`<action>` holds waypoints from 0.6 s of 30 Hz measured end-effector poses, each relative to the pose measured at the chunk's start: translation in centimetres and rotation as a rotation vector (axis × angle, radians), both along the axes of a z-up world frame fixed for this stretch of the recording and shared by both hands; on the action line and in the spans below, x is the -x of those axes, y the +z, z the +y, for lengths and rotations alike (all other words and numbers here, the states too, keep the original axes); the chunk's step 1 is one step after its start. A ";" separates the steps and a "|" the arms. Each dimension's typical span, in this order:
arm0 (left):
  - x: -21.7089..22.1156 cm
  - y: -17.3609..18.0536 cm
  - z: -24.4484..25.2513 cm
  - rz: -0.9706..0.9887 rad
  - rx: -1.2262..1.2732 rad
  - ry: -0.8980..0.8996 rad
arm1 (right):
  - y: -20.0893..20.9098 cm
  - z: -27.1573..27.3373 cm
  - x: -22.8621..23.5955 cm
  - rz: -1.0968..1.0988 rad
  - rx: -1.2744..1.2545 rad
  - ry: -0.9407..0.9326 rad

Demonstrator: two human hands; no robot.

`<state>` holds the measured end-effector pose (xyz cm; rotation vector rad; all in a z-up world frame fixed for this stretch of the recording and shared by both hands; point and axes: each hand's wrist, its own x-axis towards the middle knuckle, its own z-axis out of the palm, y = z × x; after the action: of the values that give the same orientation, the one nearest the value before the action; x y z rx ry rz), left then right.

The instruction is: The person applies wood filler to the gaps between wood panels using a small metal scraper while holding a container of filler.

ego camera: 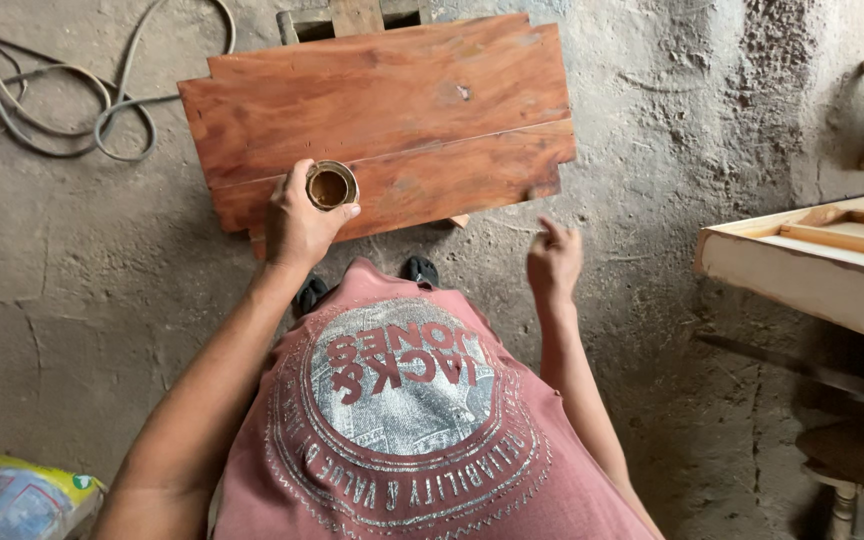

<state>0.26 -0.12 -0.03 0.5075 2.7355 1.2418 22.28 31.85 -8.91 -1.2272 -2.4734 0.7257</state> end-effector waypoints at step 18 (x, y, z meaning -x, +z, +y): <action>0.3 0.3 0.2 0.028 -0.027 -0.041 | -0.8 1.7 1.6 -0.010 0.022 0.150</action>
<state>-0.05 0.07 0.31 0.5852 2.7196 1.2725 20.68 33.60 -9.74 -1.0632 -2.5937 0.7878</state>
